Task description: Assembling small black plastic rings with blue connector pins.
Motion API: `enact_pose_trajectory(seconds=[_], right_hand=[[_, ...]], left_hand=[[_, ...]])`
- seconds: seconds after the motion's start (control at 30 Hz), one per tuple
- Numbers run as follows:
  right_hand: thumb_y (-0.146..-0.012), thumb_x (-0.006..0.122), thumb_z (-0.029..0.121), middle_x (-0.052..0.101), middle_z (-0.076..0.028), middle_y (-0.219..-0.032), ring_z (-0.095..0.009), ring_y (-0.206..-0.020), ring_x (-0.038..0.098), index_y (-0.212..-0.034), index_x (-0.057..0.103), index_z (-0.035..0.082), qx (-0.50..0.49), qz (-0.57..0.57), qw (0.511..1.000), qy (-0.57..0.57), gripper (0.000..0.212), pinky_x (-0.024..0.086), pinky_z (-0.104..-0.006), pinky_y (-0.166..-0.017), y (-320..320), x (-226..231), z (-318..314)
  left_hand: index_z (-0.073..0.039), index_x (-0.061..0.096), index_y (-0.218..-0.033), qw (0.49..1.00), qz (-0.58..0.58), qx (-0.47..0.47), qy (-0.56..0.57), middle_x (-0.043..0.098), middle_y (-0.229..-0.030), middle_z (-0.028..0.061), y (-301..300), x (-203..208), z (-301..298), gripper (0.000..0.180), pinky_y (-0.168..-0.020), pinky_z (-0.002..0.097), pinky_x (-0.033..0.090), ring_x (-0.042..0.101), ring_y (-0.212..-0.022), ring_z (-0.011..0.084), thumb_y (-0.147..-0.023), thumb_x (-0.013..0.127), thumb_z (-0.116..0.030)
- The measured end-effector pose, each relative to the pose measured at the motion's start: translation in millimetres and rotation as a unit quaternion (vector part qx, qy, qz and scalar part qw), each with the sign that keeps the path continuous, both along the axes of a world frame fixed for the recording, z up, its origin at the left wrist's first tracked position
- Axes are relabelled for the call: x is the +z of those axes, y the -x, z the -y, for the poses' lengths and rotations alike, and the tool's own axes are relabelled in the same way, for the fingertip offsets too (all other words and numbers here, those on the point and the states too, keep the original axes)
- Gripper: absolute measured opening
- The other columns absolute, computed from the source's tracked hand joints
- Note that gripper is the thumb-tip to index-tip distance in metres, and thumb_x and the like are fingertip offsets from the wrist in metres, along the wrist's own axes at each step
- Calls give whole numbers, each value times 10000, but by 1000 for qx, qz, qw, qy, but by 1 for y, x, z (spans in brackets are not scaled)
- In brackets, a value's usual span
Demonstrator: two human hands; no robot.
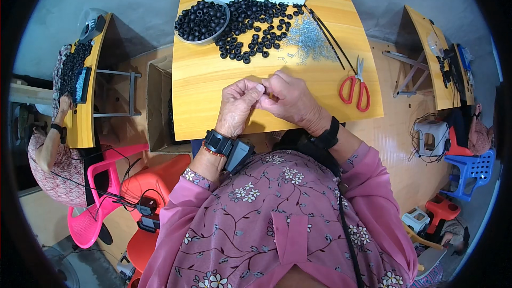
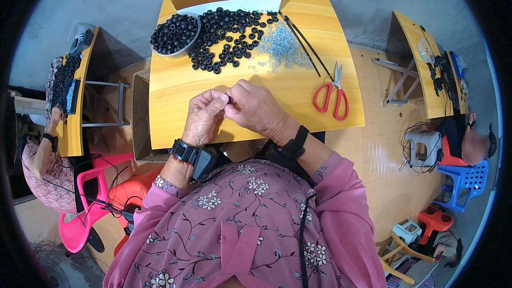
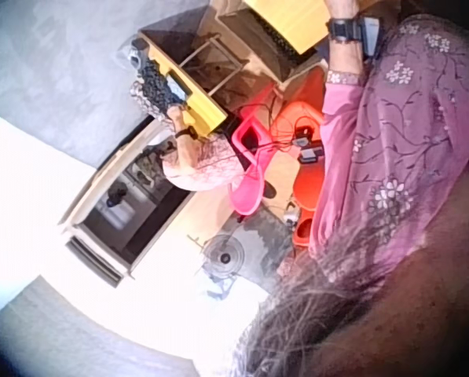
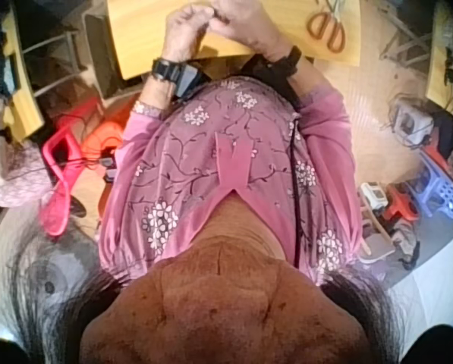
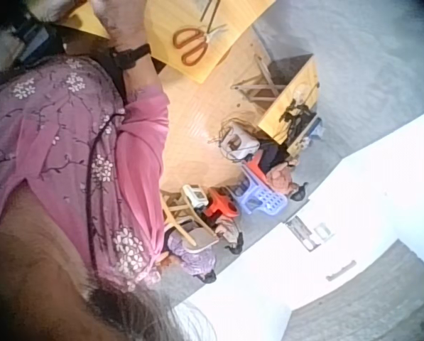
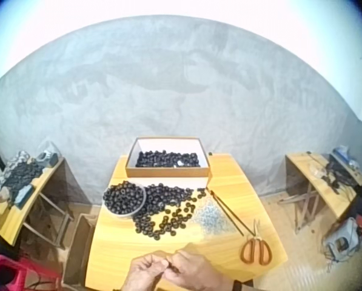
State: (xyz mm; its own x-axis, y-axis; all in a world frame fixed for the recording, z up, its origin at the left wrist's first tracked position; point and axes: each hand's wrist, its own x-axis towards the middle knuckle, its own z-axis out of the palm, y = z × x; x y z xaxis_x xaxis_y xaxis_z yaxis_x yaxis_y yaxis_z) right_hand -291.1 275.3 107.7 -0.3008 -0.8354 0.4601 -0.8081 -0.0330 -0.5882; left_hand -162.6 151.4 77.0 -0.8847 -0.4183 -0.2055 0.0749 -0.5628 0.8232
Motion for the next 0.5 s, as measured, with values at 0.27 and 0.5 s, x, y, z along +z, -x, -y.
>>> enact_pose_trajectory(seconds=[0.27,0.5], right_hand=[[-754,823,93,539,-74,-717,-273,-633,578,-890,583,60,22,-14,999,31,278,475,-389,-557,4,-10,1],[-776,769,106,550,-109,-727,-314,-621,592,-817,526,43,31,32,999,8,254,482,-411,-551,6,-10,1]], left_hand=[[-3,673,-966,999,9,-33,11,704,-885,61,0,-4,4,194,-712,286,549,655,-761,136,-989,686,-196],[-1,668,-998,999,11,-52,5,705,-903,63,0,-4,7,202,-722,299,573,664,-765,139,-1007,659,-203]])
